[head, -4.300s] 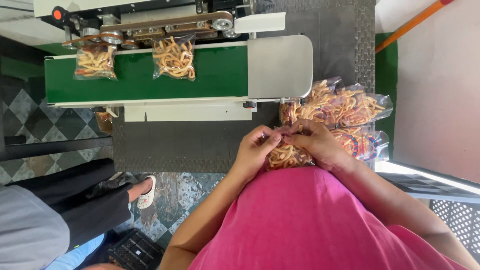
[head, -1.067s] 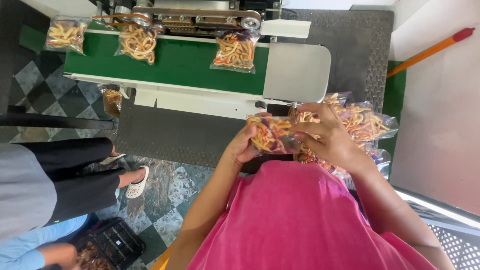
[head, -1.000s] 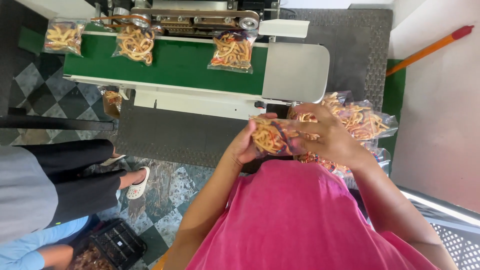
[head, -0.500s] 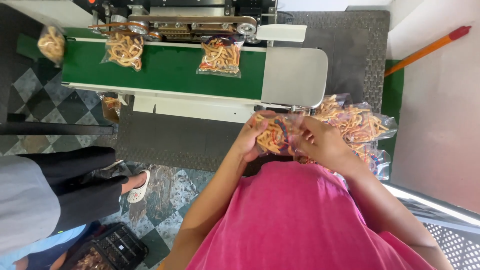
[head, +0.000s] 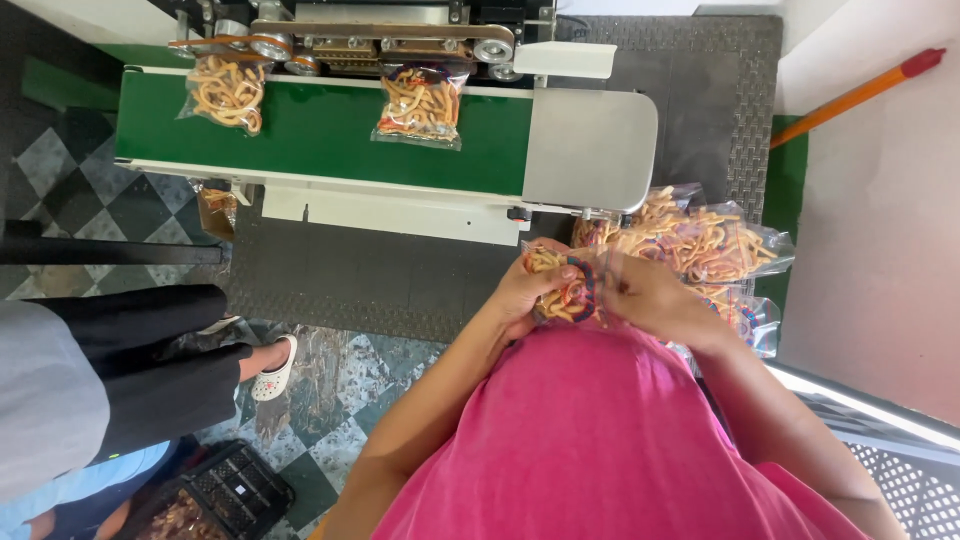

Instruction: Feeding individual plastic bags filled with snacks into a continuous heat sealing machine for packaging.

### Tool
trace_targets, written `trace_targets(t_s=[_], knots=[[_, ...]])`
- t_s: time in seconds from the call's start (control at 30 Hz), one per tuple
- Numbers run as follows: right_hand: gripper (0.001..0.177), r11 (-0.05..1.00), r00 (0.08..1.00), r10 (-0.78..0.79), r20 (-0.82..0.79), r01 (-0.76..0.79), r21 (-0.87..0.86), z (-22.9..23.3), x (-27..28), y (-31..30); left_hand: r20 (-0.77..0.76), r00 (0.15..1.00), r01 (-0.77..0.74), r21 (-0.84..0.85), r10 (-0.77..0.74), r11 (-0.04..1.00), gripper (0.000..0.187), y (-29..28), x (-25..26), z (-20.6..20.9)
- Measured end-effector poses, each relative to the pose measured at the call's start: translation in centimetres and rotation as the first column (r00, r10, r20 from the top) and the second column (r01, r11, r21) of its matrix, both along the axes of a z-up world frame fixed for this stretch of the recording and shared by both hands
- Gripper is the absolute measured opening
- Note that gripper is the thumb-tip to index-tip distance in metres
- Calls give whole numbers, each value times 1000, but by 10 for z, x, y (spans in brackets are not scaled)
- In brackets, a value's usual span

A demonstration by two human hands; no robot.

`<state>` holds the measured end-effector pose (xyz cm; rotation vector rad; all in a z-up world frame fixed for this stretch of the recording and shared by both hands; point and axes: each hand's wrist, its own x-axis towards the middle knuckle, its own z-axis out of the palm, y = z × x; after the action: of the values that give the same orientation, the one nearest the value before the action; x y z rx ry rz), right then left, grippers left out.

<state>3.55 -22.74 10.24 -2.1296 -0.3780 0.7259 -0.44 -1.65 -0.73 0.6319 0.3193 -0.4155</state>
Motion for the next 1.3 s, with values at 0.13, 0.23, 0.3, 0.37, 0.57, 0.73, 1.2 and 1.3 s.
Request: trace_targets(t_s=[0.13,0.23,0.3,0.37,0.57,0.73,1.2,1.3], knots=[[32,942,946,39,-321,72,328,24,8,-26,31,999,-22,-52,24,998,51,-3,4,21],[35,923,953,145,-266,-34,382,38,13,-33,144,989,48,-141,-27,989,64,-1,5,30],[28,933,971,158,-180,-87,350,42,15,-32,148,985,105,-68,-94,992,75,-3,2,50],[26,956,983,136,-122,-98,275,49,12,-20,132,985,118,-41,-112,992,74,-8,3,41],[23,997,999,34,11,-34,-66,25,7,-17,84,991,92,93,-100,991,77,-12,5,25],[27,997,989,-67,-134,70,13,14,9,-31,62,997,34,82,-39,996,62,-8,17,39],[43,888,944,-87,-317,218,405,-17,17,-34,-40,999,24,19,-23,1000,51,-13,17,32],[54,841,951,51,-304,123,526,1,21,-50,-1,1000,13,-56,-14,998,46,-11,15,98]])
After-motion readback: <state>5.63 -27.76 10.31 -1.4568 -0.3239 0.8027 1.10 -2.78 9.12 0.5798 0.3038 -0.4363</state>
